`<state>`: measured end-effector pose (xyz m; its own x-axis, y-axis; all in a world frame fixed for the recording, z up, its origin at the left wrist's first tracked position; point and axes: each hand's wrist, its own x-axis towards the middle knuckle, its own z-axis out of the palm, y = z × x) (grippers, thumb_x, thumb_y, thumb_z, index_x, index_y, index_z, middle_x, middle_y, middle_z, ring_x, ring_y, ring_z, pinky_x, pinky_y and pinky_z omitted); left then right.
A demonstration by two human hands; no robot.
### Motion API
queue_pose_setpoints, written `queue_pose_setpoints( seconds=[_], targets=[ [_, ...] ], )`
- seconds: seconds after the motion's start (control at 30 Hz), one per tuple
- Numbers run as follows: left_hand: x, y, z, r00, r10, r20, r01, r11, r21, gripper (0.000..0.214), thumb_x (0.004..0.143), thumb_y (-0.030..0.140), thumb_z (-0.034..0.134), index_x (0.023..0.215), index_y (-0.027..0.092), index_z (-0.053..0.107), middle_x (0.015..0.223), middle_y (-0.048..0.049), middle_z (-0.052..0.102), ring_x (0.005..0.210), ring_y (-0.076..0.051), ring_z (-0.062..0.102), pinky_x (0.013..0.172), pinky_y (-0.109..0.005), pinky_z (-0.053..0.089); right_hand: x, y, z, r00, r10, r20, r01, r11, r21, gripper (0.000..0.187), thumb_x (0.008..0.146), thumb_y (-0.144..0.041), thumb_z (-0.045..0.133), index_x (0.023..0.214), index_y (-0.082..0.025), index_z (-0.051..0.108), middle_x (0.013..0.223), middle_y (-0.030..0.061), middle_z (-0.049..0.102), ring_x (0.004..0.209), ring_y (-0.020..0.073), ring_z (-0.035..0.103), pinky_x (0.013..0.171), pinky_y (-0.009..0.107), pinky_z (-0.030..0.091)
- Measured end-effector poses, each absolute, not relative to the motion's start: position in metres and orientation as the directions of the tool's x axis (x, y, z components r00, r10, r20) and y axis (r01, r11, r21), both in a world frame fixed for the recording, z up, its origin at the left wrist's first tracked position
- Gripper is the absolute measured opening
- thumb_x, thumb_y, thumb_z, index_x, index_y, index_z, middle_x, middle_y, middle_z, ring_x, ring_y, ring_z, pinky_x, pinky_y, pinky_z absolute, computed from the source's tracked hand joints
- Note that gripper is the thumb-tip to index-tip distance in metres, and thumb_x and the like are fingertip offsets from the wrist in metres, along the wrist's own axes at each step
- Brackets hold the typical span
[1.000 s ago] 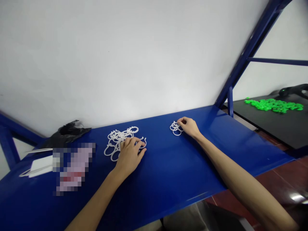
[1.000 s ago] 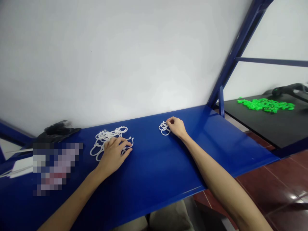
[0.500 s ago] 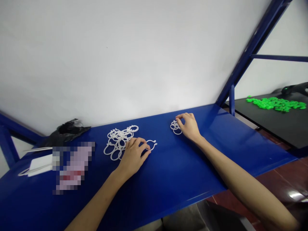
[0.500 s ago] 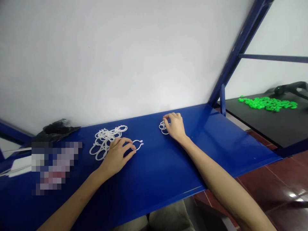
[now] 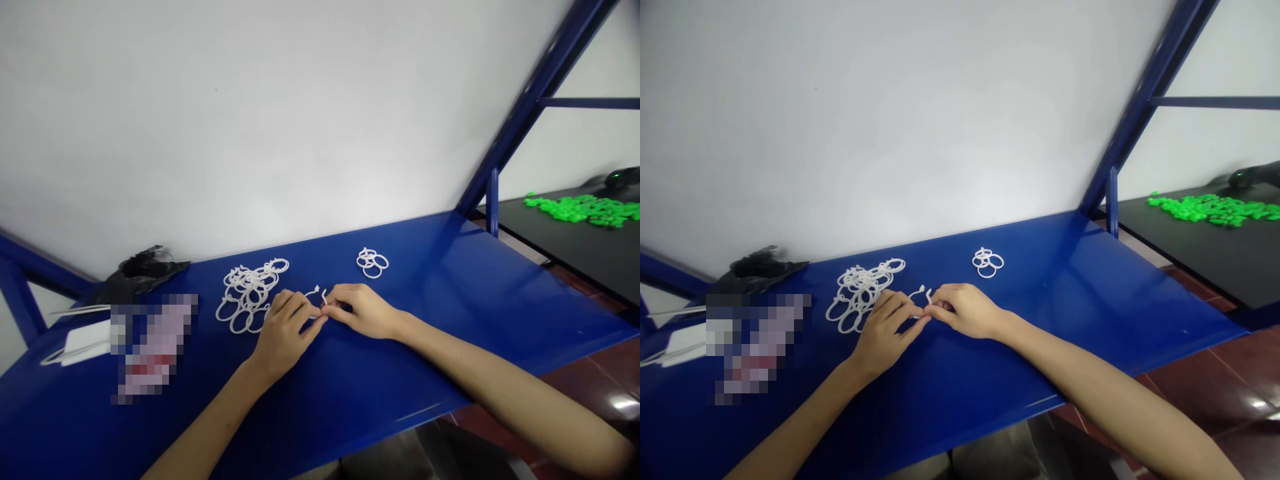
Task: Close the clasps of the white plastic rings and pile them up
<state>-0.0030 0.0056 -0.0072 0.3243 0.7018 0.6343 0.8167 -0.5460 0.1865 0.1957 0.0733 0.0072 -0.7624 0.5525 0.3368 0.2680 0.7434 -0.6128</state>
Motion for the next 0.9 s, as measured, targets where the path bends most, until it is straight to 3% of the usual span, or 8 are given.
queue_pose_setpoints(
  seconds=[0.1,0.17,0.3,0.47,0.63,0.9],
  targets=[
    [0.0,0.004,-0.01,0.342,0.703,0.624,0.79,-0.574,0.214,0.011,0.092,0.023,0.059,0.081,0.021,0.059,0.076,-0.0005,0.059,0.08,-0.018,0.052,0.077,-0.032,0.046,0.196,0.074,0.005,-0.739,0.594,0.318,0.288,0.706,-0.647,0.017,0.097,-0.027,0.053,0.088,-0.017,0.063,0.077,-0.0005,0.063,0.065,0.0101,0.058,0.063,0.021,0.043],
    [0.001,0.004,-0.01,0.267,0.728,0.631,0.78,-0.548,0.301,0.007,0.092,0.024,0.059,0.087,0.021,0.057,0.075,0.0008,0.057,0.078,-0.016,0.053,0.076,-0.03,0.047,0.197,0.075,0.006,-0.733,0.598,0.325,0.319,0.724,-0.612,0.018,0.098,-0.026,0.051,0.087,-0.017,0.062,0.076,-0.0002,0.063,0.065,0.0103,0.057,0.063,0.021,0.042],
    [-0.002,0.006,-0.008,0.02,0.801,0.598,0.746,-0.41,0.524,0.016,0.093,0.032,0.058,0.105,0.021,0.055,0.07,0.0054,0.054,0.066,-0.012,0.056,0.069,-0.026,0.049,0.2,0.075,0.011,-0.764,0.525,0.375,0.365,0.831,-0.42,0.018,0.099,-0.025,0.048,0.093,-0.016,0.062,0.081,0.003,0.064,0.071,0.013,0.058,0.067,0.023,0.042],
    [-0.006,0.007,-0.002,0.102,0.895,0.435,0.663,-0.387,0.641,0.019,0.094,0.039,0.056,0.102,0.024,0.064,0.073,0.0035,0.062,0.066,-0.012,0.061,0.067,-0.025,0.051,0.202,0.071,0.015,-0.811,0.446,0.378,0.375,0.893,-0.249,0.029,0.104,-0.029,0.04,0.098,-0.015,0.065,0.083,0.0057,0.065,0.072,0.0146,0.059,0.067,0.025,0.041],
    [-0.003,0.006,0.001,0.127,0.891,0.435,0.627,-0.412,0.661,0.019,0.093,0.039,0.058,0.101,0.025,0.068,0.078,0.0023,0.067,0.07,-0.013,0.064,0.068,-0.025,0.052,0.2,0.068,0.014,-0.832,0.411,0.373,0.37,0.912,-0.18,0.032,0.105,-0.028,0.037,0.108,-0.015,0.066,0.083,0.0052,0.065,0.071,0.0147,0.057,0.065,0.026,0.041],
    [-0.003,0.007,-0.003,0.114,0.891,0.44,0.638,-0.405,0.655,0.013,0.091,0.024,0.056,0.083,0.024,0.066,0.076,0.0026,0.069,0.069,-0.013,0.065,0.066,-0.025,0.051,0.194,0.061,0.006,-0.902,0.3,0.311,0.325,0.945,0.03,0.022,0.099,-0.011,0.042,0.096,-0.011,0.063,0.084,0.0069,0.062,0.073,0.0179,0.052,0.065,0.03,0.042]
  ],
)
